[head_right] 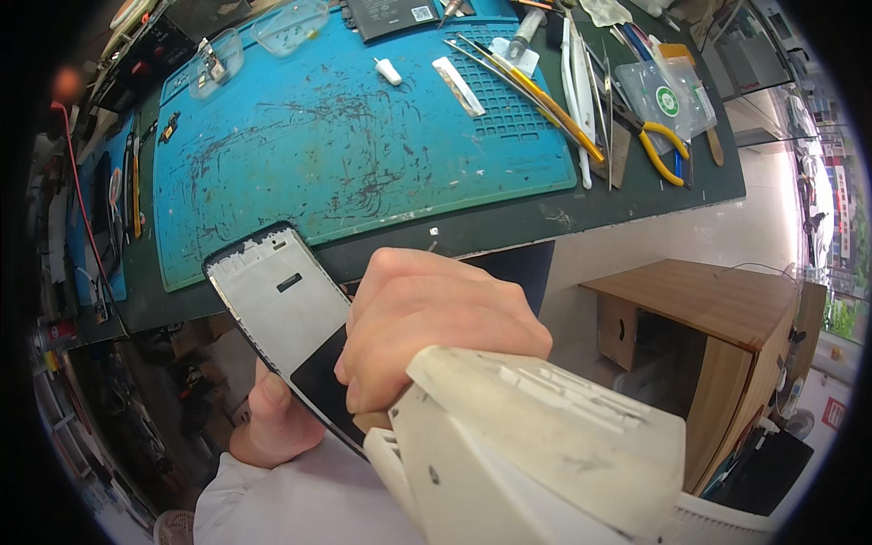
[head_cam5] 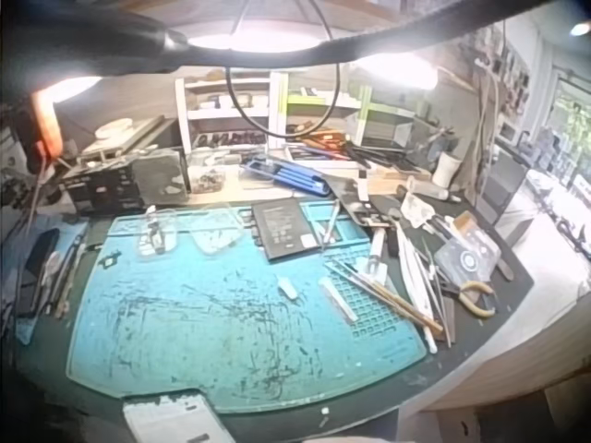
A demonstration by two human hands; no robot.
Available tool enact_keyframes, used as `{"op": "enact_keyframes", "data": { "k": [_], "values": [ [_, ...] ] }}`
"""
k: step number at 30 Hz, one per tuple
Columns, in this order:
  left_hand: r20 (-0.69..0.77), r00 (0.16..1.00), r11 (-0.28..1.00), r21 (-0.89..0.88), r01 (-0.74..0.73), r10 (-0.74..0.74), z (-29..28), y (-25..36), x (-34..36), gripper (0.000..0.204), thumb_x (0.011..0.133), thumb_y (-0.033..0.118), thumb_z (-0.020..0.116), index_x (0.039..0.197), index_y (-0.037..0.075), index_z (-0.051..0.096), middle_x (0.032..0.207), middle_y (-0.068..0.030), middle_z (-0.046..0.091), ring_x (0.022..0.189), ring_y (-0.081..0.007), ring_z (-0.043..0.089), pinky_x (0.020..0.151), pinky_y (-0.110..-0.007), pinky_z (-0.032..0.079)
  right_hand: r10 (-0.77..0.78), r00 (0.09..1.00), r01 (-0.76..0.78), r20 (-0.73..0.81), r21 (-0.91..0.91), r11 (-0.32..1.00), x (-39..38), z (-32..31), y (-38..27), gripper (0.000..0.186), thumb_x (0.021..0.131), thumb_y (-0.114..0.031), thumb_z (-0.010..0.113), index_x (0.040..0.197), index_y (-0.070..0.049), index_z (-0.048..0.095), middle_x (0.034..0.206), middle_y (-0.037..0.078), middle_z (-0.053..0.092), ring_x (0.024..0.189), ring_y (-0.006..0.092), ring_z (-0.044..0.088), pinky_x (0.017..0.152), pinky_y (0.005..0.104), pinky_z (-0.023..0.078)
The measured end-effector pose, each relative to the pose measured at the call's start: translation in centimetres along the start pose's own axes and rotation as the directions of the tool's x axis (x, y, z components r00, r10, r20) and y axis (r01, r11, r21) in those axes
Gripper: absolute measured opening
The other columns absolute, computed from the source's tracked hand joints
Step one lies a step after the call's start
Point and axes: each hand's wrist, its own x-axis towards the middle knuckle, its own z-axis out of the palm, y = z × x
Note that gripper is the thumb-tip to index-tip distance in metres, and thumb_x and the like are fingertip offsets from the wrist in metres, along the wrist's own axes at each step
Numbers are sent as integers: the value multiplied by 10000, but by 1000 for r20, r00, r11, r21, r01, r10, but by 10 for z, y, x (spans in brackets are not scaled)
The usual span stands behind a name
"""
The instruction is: The person applies adhesive to the edges of a smartphone chassis, then aligns and attaches a new screen assembly. They wipe the exterior with a cloth, remove a protective film, and reconnect internal ribbon cables before closing the device.
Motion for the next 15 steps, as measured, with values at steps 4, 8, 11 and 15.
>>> {"op": "enact_keyframes", "data": {
  "k": [4, 8, 11, 15],
  "values": [
    [-12, 1000, 1000, -6, -8, 8, 1, -1, 0, 918, 793, 454, 841, 1447, -46, 436, 1379, -127, 584, 1249, -219, 603, 1086, -390, 457, 15, 1000, -15, 20, -12, 1000, 0, -2, -3, 188, 854, 4, 748, 868, -135, 622, 731, 6, 608, 674, 165, 519, 582, 282, 519],
    [13, 1000, 1000, -3, -15, 15, -1, 0, 1, 923, 793, 466, 841, 1446, -46, 436, 1388, -131, 580, 1253, -221, 602, 1086, -392, 457, 17, 1000, -16, 21, -19, 1000, 0, -2, -3, 170, 871, -23, 746, 870, -137, 621, 733, 5, 609, 678, 163, 521, 582, 282, 522],
    [40, 999, 1000, -2, -23, 23, -2, 0, 3, 927, 793, 473, 840, 1445, -46, 435, 1393, -134, 578, 1256, -223, 600, 1087, -394, 457, 19, 1000, -19, 16, -9, 1000, -1, -2, -4, 152, 888, -53, 746, 872, -136, 620, 735, 6, 610, 681, 163, 523, 580, 281, 521],
    [29, 999, 999, 11, -32, 32, 0, 1, 3, 924, 797, 474, 833, 1447, -45, 430, 1393, -136, 576, 1261, -225, 597, 1091, -398, 456, 7, 1000, -7, 4, -5, 1000, -3, -1, -4, 143, 903, -85, 748, 873, -132, 616, 736, 10, 610, 681, 165, 530, 577, 282, 520]
  ]
}}
